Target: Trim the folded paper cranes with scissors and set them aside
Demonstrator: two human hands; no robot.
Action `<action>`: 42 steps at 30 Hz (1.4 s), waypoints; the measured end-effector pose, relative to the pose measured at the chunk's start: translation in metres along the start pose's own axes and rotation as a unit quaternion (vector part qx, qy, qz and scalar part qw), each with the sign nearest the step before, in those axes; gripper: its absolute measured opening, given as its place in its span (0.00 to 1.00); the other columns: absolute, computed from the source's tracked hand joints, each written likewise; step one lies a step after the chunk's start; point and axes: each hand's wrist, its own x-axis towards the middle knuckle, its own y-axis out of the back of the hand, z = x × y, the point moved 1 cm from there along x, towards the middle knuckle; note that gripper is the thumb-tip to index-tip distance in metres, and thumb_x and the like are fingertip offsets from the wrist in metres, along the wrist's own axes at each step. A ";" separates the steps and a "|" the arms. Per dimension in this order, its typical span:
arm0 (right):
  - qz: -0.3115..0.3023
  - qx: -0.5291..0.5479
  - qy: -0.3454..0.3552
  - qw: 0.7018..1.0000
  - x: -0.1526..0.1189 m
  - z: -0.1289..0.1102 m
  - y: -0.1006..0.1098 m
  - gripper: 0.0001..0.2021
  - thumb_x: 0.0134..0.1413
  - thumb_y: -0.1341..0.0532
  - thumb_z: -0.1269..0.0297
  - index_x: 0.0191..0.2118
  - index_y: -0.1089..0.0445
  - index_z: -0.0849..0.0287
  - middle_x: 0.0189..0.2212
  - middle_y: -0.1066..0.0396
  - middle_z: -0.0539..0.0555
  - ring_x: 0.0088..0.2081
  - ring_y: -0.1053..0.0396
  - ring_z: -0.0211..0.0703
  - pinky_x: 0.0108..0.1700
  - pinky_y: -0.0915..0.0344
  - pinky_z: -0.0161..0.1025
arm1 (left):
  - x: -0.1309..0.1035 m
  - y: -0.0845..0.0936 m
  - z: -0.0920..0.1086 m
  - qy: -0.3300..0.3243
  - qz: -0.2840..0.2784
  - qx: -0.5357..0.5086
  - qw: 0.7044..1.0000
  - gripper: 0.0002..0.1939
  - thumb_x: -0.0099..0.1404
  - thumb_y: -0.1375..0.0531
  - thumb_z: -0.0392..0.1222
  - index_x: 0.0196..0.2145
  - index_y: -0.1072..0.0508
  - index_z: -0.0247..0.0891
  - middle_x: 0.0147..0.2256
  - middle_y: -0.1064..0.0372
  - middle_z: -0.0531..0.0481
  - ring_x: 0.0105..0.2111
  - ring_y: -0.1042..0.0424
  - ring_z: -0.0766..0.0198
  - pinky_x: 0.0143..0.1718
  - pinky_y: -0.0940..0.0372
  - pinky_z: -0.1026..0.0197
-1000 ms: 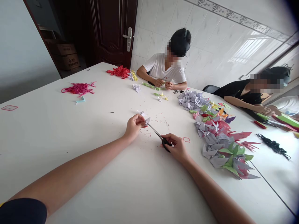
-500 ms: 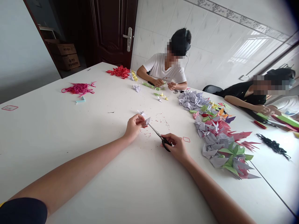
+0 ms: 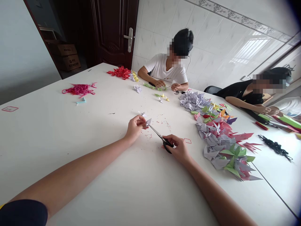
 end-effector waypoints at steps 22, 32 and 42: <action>-0.032 0.101 -0.050 0.993 -0.001 0.005 -0.005 0.14 0.45 0.36 0.67 0.41 0.25 0.56 0.26 0.28 0.49 0.30 0.29 0.42 0.33 0.37 0.38 | 0.002 0.002 -0.003 0.000 0.002 -0.002 1.000 0.09 0.54 0.35 0.37 0.28 0.33 0.38 0.26 0.28 0.52 0.30 0.27 0.63 0.39 0.29 0.56; -0.053 0.188 -0.087 0.977 -0.001 -0.005 -0.009 0.14 0.44 0.33 0.64 0.40 0.26 0.57 0.26 0.25 0.51 0.31 0.26 0.43 0.33 0.34 0.37 | 0.002 0.002 -0.005 0.015 0.001 -0.013 1.000 0.13 0.54 0.33 0.40 0.27 0.36 0.38 0.28 0.26 0.50 0.31 0.26 0.62 0.41 0.29 0.54; -0.004 0.136 -0.061 0.989 -0.003 -0.009 -0.008 0.15 0.44 0.33 0.61 0.40 0.27 0.57 0.26 0.27 0.51 0.31 0.28 0.44 0.35 0.32 0.41 | 0.000 0.003 -0.002 0.004 -0.002 -0.012 1.000 0.16 0.53 0.31 0.43 0.27 0.36 0.38 0.28 0.25 0.49 0.31 0.24 0.60 0.42 0.29 0.51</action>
